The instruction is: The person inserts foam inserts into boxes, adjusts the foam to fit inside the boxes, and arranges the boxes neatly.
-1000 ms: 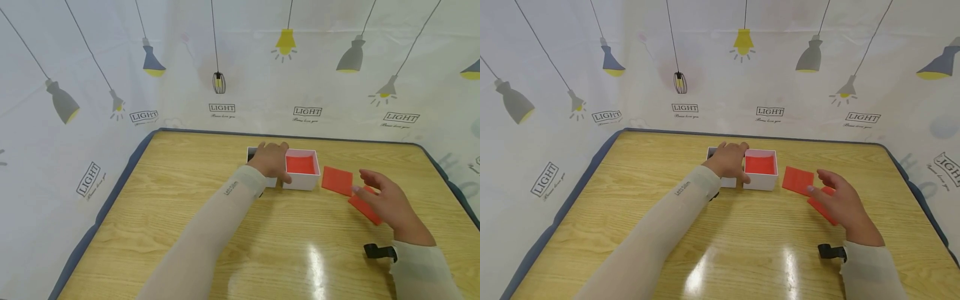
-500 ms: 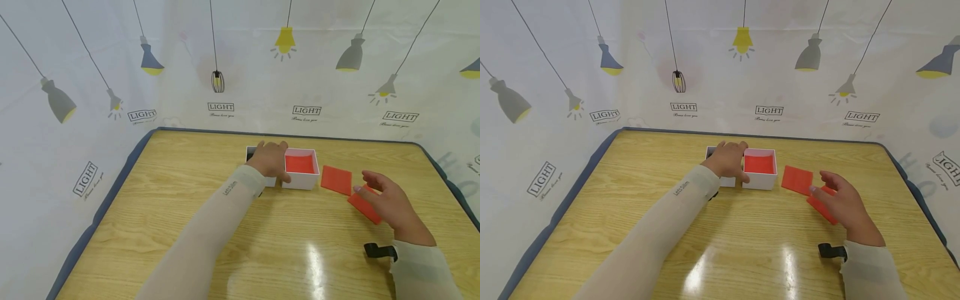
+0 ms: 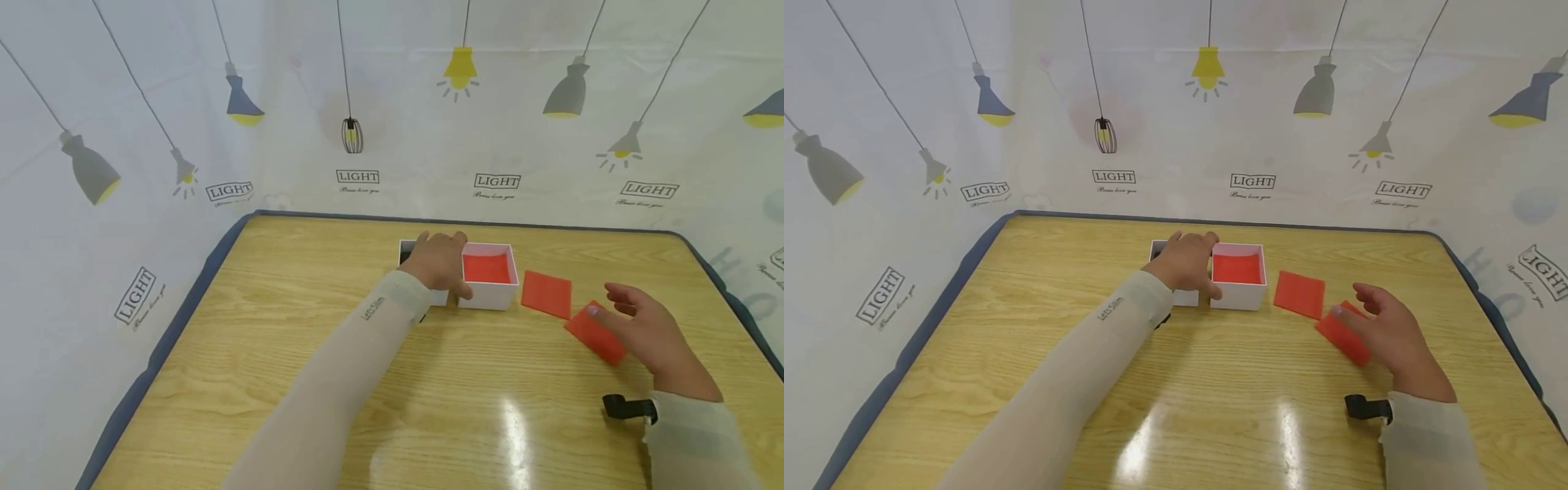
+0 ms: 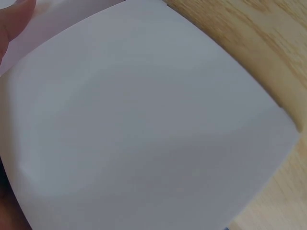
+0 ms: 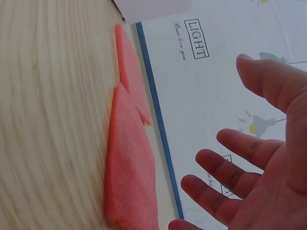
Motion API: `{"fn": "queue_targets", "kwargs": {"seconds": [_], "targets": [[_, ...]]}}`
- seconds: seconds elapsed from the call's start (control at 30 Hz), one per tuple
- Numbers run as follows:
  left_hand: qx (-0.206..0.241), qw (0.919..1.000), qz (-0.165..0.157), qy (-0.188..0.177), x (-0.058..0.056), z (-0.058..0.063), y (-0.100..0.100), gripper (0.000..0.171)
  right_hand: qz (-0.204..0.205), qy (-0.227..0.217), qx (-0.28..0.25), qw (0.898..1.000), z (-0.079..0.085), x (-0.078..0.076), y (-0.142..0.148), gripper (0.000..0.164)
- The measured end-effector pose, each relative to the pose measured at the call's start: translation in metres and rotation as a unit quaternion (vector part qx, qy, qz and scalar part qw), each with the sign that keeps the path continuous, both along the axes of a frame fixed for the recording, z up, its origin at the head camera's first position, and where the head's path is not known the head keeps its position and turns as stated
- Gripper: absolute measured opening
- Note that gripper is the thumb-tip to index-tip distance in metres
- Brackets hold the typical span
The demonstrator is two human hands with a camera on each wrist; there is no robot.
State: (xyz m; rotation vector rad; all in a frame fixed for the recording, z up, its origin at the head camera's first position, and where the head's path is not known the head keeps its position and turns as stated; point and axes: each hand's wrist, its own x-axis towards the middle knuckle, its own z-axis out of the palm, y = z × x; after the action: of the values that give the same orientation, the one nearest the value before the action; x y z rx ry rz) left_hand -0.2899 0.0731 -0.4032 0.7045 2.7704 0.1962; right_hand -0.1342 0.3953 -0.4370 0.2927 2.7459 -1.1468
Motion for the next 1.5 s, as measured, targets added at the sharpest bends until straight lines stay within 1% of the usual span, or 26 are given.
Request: {"fn": "queue_targets", "kwargs": {"seconds": [0.13, 0.27, 0.5, 0.63, 0.73, 0.93, 1.1, 1.2, 1.33, 1.5], "targets": [[0.001, 1.0, 0.001, 0.002, 0.0, 0.001, -0.001, 0.108, 0.007, -0.009, 0.006, 1.0, -0.003, 0.001, 0.008, 0.096], [0.0, 1.0, 0.001, 0.0, -0.001, 0.001, 0.0, 0.108, 0.001, -0.024, 0.007, 1.0, -0.004, 0.002, 0.014, 0.098], [-0.002, 1.0, 0.001, 0.002, -0.002, 0.0, 0.002, 0.108, -0.001, -0.074, 0.006, 0.997, -0.002, 0.001, 0.021, 0.11], [-0.001, 1.0, 0.0, 0.002, -0.003, -0.001, 0.002, 0.109, 0.007, -0.102, 0.004, 0.995, -0.005, 0.0, 0.025, 0.116], [-0.001, 1.0, 0.0, 0.002, -0.003, 0.0, 0.001, 0.109, 0.016, -0.111, 0.002, 0.994, -0.008, 0.0, 0.027, 0.117], [-0.002, 1.0, 0.0, -0.001, -0.002, 0.001, 0.001, 0.109, 0.034, -0.108, 0.028, 0.993, -0.012, -0.001, 0.027, 0.119], [-0.003, 1.0, 0.0, -0.001, 0.0, 0.003, 0.001, 0.108, 0.04, -0.114, 0.037, 0.992, -0.014, -0.001, 0.028, 0.124], [-0.001, 1.0, 0.0, -0.001, 0.001, 0.003, 0.0, 0.107, 0.053, -0.102, 0.045, 0.992, -0.017, 0.0, 0.027, 0.122], [0.0, 1.0, 0.001, -0.002, 0.001, 0.002, 0.0, 0.107, 0.069, -0.071, 0.069, 0.993, -0.022, -0.001, 0.025, 0.117], [-0.001, 1.0, 0.001, -0.002, 0.002, 0.001, -0.001, 0.107, 0.072, -0.062, 0.097, 0.991, -0.025, -0.001, 0.023, 0.116]]}}
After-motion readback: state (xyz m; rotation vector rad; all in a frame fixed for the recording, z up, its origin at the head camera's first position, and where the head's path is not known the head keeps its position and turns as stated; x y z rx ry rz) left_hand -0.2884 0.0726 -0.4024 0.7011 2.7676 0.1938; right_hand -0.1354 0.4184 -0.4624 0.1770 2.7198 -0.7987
